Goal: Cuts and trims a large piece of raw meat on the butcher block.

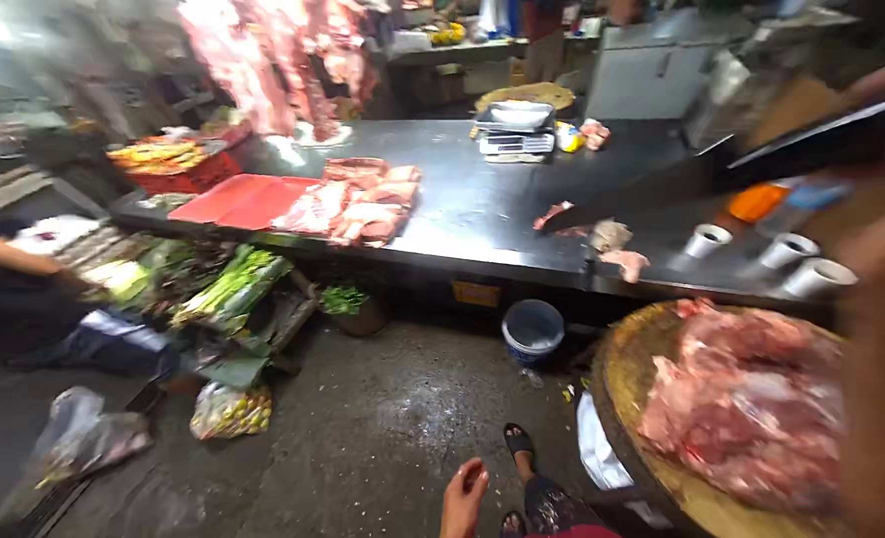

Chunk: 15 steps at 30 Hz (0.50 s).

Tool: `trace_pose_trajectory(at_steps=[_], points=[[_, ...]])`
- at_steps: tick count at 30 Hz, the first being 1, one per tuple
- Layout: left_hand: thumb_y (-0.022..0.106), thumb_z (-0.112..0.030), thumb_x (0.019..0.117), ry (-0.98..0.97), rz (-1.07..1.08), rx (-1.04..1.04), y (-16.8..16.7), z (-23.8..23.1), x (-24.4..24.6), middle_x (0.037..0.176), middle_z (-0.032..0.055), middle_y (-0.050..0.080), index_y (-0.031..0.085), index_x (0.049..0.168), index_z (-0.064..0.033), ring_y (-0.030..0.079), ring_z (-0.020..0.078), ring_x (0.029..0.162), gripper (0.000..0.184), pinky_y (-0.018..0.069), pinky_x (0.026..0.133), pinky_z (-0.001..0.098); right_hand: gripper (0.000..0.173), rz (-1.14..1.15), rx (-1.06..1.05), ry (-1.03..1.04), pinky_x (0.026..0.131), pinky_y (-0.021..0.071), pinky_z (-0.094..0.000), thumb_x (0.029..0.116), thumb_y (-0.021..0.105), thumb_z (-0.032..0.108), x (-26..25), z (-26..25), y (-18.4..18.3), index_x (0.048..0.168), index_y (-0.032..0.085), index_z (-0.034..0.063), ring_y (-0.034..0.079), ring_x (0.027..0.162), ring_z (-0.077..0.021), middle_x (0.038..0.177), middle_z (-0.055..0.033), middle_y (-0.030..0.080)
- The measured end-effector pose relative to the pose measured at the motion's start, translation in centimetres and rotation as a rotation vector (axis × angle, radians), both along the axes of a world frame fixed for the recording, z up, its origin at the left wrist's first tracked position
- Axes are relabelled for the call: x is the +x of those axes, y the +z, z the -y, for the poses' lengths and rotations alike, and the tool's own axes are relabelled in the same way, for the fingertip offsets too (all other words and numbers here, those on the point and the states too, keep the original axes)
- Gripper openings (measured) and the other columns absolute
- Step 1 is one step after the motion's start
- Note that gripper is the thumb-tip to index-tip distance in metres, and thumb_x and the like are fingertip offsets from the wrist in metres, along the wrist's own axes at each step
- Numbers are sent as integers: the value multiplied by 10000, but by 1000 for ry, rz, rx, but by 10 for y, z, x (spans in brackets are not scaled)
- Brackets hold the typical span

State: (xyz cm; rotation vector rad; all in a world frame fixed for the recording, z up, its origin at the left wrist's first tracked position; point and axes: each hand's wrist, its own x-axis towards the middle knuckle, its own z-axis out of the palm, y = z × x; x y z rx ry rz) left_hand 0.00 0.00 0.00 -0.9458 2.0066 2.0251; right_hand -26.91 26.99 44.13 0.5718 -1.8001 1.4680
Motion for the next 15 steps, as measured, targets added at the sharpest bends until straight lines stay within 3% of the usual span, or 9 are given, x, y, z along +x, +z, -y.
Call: trace_pose_trajectory(at_steps=[1, 2, 4, 6, 8, 10, 12, 15], points=[[644, -130, 1004, -73, -60, 57, 19, -22, -13, 1277, 185, 679, 575, 1382, 17, 709, 259, 1097, 412, 591, 974, 431, 345, 109, -84, 39, 858, 611, -267, 1056, 573, 146, 14, 2, -55, 1373, 492, 37, 696, 1008, -89, 1205, -27, 687], [626, -117, 1009, -131, -117, 126, 34, -44, -22, 1275, 182, 684, 563, 1394, 17, 714, 260, 1084, 412, 600, 954, 423, 341, 255, -190, 52, 776, 632, -324, 1062, 570, 179, 29, 2, -109, 1373, 475, 76, 713, 935, -139, 1170, -36, 701], [558, -101, 1039, -184, -183, 292, 59, -85, -33, 1280, 200, 677, 501, 1442, 23, 719, 285, 1049, 425, 605, 915, 428, 338, 555, -403, 24, 706, 643, -423, 1051, 570, 171, 68, -2, -200, 1347, 511, 18, 731, 848, -251, 1110, -122, 729], [471, -147, 1077, -171, -187, 451, 70, -119, -34, 1335, 210, 646, 412, 1508, 1, 720, 303, 1046, 459, 605, 903, 432, 338, 861, -623, 8, 710, 641, -422, 1050, 561, 144, 121, -14, -262, 1336, 518, -30, 737, 860, -276, 1100, -164, 731], [414, -200, 1102, -81, -146, 556, 76, -149, -27, 1316, 197, 656, 413, 1474, -17, 728, 288, 1022, 414, 613, 871, 411, 327, 1094, -798, 10, 709, 628, -402, 1061, 547, 134, 174, -35, -296, 1344, 496, -21, 735, 887, -273, 1117, -170, 727], [416, -228, 1111, 33, -74, 609, 76, -176, -13, 1192, 183, 706, 524, 1362, -6, 733, 271, 978, 353, 619, 836, 407, 334, 1227, -906, -32, 698, 629, -398, 1065, 549, 141, 219, -66, -319, 1358, 498, -12, 743, 873, -277, 1111, -175, 733], [428, -244, 1113, 49, 8, 606, 72, -200, 1, 1147, 163, 712, 556, 1361, -12, 722, 248, 962, 364, 609, 829, 396, 344, 1299, -998, -80, 689, 630, -397, 1060, 566, 143, 252, -102, -336, 1366, 502, -1, 747, 838, -283, 1094, -186, 738], [463, -211, 1103, -44, 94, 514, 70, -238, 20, 973, 143, 734, 591, 1184, 37, 733, 232, 849, 290, 622, 791, 398, 309, 1397, -994, -14, 682, 623, -390, 1028, 608, 100, 296, -170, -354, 1303, 503, 6, 730, 787, -262, 1088, -180, 718]])
